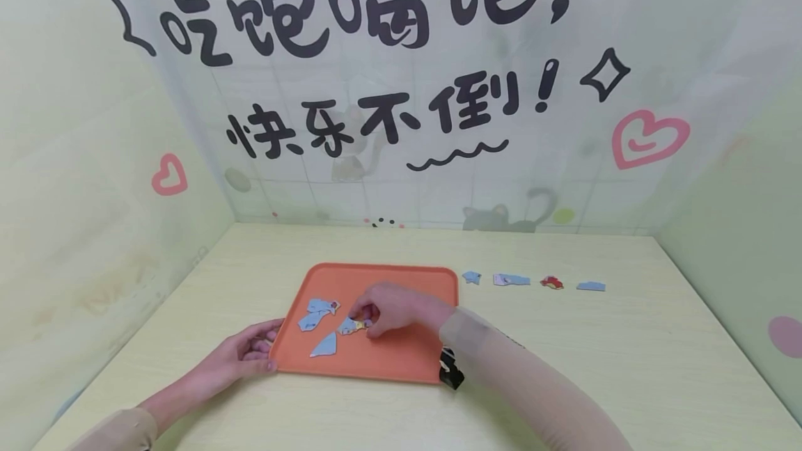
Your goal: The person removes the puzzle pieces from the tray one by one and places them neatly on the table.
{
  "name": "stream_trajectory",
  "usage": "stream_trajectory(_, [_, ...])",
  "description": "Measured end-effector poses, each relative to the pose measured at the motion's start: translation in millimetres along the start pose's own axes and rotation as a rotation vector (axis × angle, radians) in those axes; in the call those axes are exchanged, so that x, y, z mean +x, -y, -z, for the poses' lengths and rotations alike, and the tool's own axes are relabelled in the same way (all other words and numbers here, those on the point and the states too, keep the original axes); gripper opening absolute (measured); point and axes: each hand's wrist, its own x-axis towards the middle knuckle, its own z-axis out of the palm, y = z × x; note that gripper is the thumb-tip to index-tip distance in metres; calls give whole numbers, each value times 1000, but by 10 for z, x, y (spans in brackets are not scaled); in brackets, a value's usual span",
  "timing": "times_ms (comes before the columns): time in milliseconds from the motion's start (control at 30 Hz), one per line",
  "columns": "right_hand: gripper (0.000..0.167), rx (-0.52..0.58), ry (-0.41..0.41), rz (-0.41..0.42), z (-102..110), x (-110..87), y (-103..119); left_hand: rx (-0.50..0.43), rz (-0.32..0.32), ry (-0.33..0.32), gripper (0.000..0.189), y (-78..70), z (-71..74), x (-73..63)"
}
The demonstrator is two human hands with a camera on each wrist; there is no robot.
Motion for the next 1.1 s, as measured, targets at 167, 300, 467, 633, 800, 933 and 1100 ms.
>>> stream_trajectory(167, [34,52,-9,-25,20,-22,-13,-6,-6,4,82,2,-6,3])
stream_trajectory(300, [34,81,-25,-46,57,-73,-18,3,9,1,82,-7,-7,7])
stream_trajectory(467, [34,95,-75,-29,105,-168,-36,18,31,-3,81,-15,-8,10])
stream_trajectory(633, [34,99,-120,-34,144,-301,-65,16,36,-8,81,-19,-10,8])
stream_trajectory(800, [35,125,-177,-50,172,-454,-144,20,18,-1,82,-16,-1,9])
stream_trajectory(933, [36,150,-229,-67,200,-583,-217,13,16,0,81,-34,-6,3])
stream_trajectory(1100, [39,136,-274,-48,234,-732,-289,5,8,2,81,-42,-10,-2])
